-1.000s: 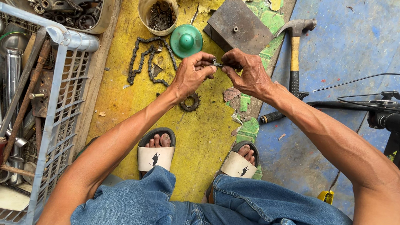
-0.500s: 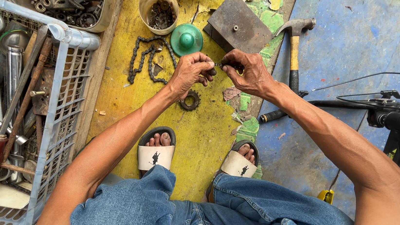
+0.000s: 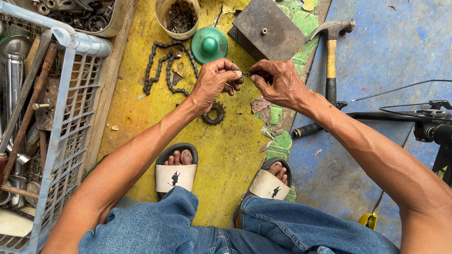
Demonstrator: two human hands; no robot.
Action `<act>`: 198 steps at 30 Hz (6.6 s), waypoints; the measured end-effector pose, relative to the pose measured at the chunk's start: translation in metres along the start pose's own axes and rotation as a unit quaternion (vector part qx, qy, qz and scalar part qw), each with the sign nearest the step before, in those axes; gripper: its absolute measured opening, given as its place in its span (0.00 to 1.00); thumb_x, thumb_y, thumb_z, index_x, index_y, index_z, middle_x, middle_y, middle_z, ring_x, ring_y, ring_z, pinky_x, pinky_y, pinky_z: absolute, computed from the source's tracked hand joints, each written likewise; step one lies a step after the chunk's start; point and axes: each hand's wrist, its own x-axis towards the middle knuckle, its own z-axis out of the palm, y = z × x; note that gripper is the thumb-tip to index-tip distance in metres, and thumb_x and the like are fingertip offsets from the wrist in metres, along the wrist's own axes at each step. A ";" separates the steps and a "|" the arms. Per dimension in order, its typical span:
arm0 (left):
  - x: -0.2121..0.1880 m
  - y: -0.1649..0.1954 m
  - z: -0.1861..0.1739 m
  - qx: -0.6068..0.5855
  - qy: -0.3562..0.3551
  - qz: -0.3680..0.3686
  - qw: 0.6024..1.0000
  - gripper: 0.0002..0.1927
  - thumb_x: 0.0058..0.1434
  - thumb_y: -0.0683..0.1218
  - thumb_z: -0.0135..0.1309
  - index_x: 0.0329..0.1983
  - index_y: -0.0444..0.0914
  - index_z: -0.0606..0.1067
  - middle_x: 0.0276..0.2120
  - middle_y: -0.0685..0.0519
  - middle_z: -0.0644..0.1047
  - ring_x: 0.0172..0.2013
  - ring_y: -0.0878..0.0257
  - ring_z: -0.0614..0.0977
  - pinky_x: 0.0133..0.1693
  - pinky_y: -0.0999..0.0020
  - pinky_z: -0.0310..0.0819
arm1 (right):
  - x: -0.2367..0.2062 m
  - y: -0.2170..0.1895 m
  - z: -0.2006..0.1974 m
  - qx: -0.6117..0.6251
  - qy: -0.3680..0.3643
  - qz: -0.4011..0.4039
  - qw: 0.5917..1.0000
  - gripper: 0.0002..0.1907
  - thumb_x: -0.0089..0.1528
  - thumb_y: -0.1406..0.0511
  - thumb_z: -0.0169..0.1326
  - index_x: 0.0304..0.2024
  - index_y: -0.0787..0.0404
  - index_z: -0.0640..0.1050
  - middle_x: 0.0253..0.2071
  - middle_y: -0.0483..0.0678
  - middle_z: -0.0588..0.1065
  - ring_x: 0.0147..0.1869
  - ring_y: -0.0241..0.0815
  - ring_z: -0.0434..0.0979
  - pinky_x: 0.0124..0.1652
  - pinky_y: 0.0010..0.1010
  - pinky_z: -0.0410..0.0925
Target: The person removes a bicycle chain from the bike and places it on a workbench. They then use a hammer and a metal block to break the chain links and separate the pieces.
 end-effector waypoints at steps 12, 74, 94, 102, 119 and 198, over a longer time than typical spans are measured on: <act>0.000 0.001 0.001 0.016 0.003 -0.004 1.000 0.10 0.64 0.45 0.57 0.42 0.33 0.75 0.32 0.48 0.82 0.29 0.65 0.83 0.29 0.71 0.76 | 0.000 0.003 0.001 -0.005 -0.002 0.005 1.000 0.08 0.63 0.69 0.59 0.41 0.71 0.80 0.30 0.57 0.80 0.31 0.43 0.83 0.31 0.33 0.74; 0.057 0.096 0.050 0.557 0.003 0.320 0.767 0.03 0.67 0.38 0.52 0.38 0.33 0.75 0.30 0.44 0.76 0.31 0.53 0.78 0.36 0.54 0.73 | 0.025 -0.009 -0.055 -0.269 0.157 -0.065 0.948 0.04 0.64 0.67 0.62 0.41 0.61 0.83 0.38 0.50 0.78 0.35 0.46 0.78 0.33 0.37 0.72; 0.071 0.074 0.040 0.614 0.027 0.384 0.689 0.07 0.62 0.35 0.54 0.42 0.34 0.74 0.40 0.47 0.73 0.44 0.49 0.76 0.43 0.55 0.75 | 0.041 -0.001 -0.049 -0.241 0.180 -0.031 0.953 0.07 0.60 0.66 0.66 0.40 0.60 0.84 0.37 0.49 0.78 0.44 0.49 0.78 0.39 0.40 0.72; 0.073 0.071 0.041 0.598 0.039 0.370 0.710 0.07 0.64 0.36 0.54 0.45 0.33 0.76 0.40 0.46 0.73 0.44 0.49 0.77 0.43 0.55 0.75 | 0.040 -0.003 -0.049 -0.230 0.166 -0.015 0.959 0.06 0.62 0.66 0.64 0.41 0.60 0.85 0.37 0.49 0.78 0.43 0.49 0.76 0.39 0.40 0.70; 0.080 0.076 0.037 0.546 0.028 0.368 0.752 0.06 0.64 0.39 0.58 0.43 0.36 0.80 0.39 0.48 0.76 0.44 0.52 0.79 0.46 0.56 0.75 | 0.044 -0.006 -0.043 -0.227 0.174 -0.032 0.958 0.05 0.60 0.68 0.63 0.38 0.64 0.82 0.35 0.52 0.76 0.39 0.51 0.78 0.37 0.41 0.72; 0.078 0.095 0.023 0.517 -0.033 0.353 0.779 0.06 0.63 0.38 0.59 0.43 0.33 0.80 0.39 0.46 0.80 0.41 0.54 0.82 0.47 0.61 0.78 | -0.057 0.087 -0.066 -0.039 0.254 0.398 0.881 0.10 0.68 0.61 0.54 0.41 0.61 0.71 0.25 0.43 0.69 0.22 0.35 0.67 0.17 0.31 0.64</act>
